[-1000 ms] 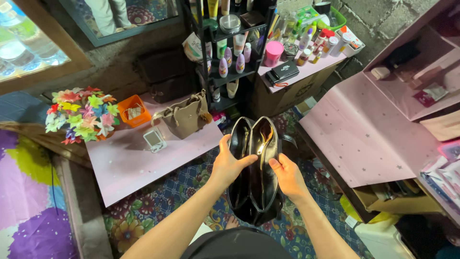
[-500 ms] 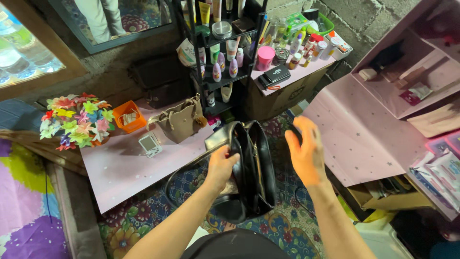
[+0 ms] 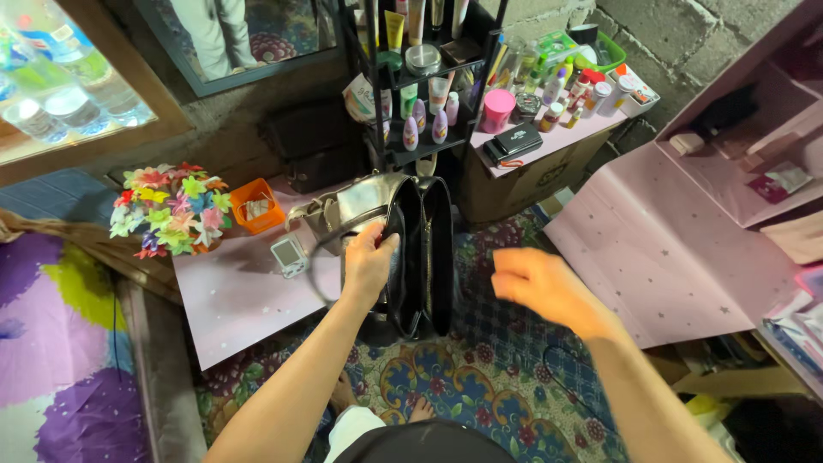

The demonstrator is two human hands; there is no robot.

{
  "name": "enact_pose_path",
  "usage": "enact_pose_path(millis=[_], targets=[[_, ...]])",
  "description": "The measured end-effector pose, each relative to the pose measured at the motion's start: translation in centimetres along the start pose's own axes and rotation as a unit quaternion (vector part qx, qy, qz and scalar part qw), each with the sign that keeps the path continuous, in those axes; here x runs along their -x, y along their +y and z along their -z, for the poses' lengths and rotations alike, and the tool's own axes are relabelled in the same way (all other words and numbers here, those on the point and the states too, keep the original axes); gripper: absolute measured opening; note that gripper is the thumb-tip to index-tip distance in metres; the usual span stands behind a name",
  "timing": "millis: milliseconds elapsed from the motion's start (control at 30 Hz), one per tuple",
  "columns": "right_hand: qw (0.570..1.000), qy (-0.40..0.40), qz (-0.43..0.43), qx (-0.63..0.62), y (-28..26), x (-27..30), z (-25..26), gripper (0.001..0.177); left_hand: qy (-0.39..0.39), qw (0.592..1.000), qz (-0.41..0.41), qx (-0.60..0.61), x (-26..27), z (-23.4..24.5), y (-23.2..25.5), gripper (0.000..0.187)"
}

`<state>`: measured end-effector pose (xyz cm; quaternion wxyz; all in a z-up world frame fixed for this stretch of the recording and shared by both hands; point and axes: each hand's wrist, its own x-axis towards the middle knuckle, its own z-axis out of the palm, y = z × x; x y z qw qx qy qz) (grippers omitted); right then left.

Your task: The person opens a beige handbag, then picks up a black handbag and wipes its interior and exterior surfaces with a white wipe. The person continues to wipe the black handbag's straps and hardware.

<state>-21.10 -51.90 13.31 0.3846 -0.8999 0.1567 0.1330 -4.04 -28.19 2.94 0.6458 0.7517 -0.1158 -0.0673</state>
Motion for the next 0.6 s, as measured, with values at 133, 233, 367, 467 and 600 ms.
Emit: enact_pose_path(millis=[133, 233, 367, 467, 600], targets=[[0.83, 0.399, 0.271, 0.279, -4.0, -2.4, -8.4, 0.085, 0.067, 0.991, -0.086, -0.079, 0.5, -0.2, 1.3, 0.012], [0.89, -0.021, 0.35, 0.29, -5.5, 1.3, -11.7, 0.08, 0.082, 0.969, -0.204, -0.113, 1.2, 0.7, 1.3, 0.019], [0.915, -0.327, 0.233, 0.036, -5.0, 1.3, -5.6, 0.049, 0.015, 0.95, -0.199, -0.241, 1.0, 1.5, 0.4, 0.019], [0.94, 0.111, 0.324, 0.01, -5.2, -1.8, -5.8, 0.027, -0.017, 0.941, -0.217, -0.261, 1.6, 0.5, 0.5, 0.022], [0.774, 0.386, 0.351, 0.359, -5.2, -5.8, -7.8, 0.038, -0.021, 0.947, -0.231, -0.221, 3.0, 0.0, 0.9, 0.024]])
